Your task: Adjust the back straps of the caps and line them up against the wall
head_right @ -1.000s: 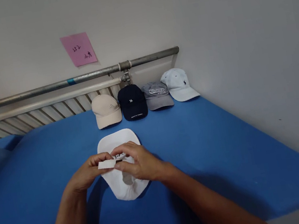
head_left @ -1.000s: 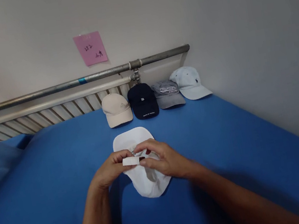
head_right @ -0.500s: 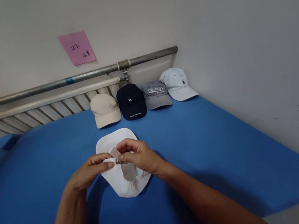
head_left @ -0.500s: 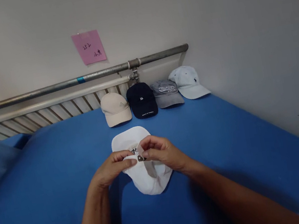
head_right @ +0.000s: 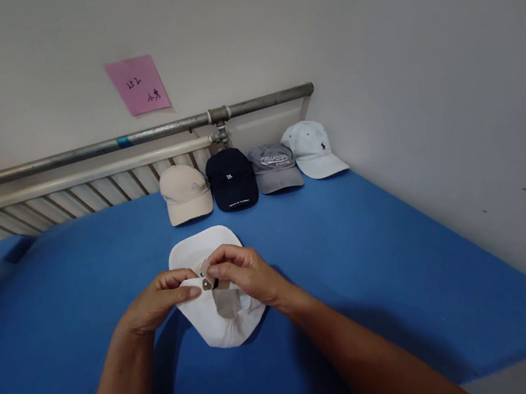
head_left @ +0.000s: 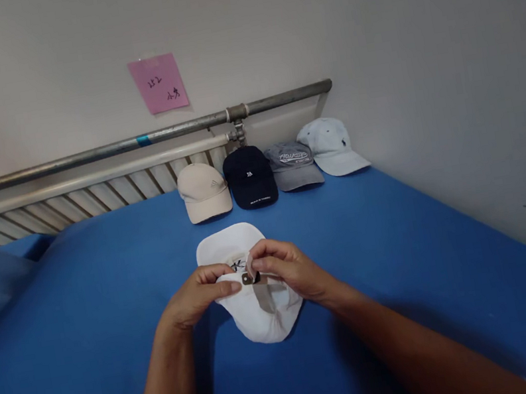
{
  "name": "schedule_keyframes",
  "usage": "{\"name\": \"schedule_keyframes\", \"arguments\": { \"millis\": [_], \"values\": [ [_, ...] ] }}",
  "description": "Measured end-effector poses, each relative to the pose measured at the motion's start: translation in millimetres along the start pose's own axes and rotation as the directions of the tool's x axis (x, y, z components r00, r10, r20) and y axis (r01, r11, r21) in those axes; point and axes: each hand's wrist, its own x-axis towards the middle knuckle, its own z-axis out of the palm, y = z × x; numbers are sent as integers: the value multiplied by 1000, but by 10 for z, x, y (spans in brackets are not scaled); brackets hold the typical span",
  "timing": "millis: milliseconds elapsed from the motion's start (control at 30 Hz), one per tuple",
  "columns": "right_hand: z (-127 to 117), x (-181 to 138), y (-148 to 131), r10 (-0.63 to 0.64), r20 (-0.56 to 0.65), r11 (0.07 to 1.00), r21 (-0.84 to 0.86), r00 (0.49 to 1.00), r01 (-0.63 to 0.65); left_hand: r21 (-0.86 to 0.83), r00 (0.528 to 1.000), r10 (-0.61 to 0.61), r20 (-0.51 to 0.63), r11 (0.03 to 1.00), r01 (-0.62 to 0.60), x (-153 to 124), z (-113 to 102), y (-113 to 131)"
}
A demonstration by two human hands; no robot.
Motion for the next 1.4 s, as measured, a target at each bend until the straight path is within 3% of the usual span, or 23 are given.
{"name": "schedule_keyframes", "arguments": {
  "millis": [467, 600, 700, 833, 1133, 1300, 1400],
  "values": [
    [-51, 15, -15, -4, -28, 999, -36, 1000, 3, -18, 999, 47, -13, 999, -47, 4, -31, -41],
    [-97, 20, -72, 159, 22, 975, -164, 987, -153, -13, 995, 100, -19, 995, -100, 11, -56, -68],
    [-107, 19, -88, 307, 115, 936, -216, 945, -278, 9, 995, 97, 17, 995, -97, 15, -63, -76],
    [-95, 9, -95, 383, 139, 911, -217, 913, -350, -10, 997, 74, 24, 997, -74, 10, -47, -49],
    [-63, 1, -42, 337, 113, 903, -319, 935, -287, 213, 987, 60, 147, 973, -91, -38, -77, 6],
    [-5, -24, -52, 275, 120, 908, -360, 954, -216, 279, 959, -15, 284, 958, -67, -104, -114, 99],
    [40, -41, -48, 258, 100, 892, -407, 961, -197, 348, 959, -52, 280, 936, -51, -147, -95, 164]
  ]
}}
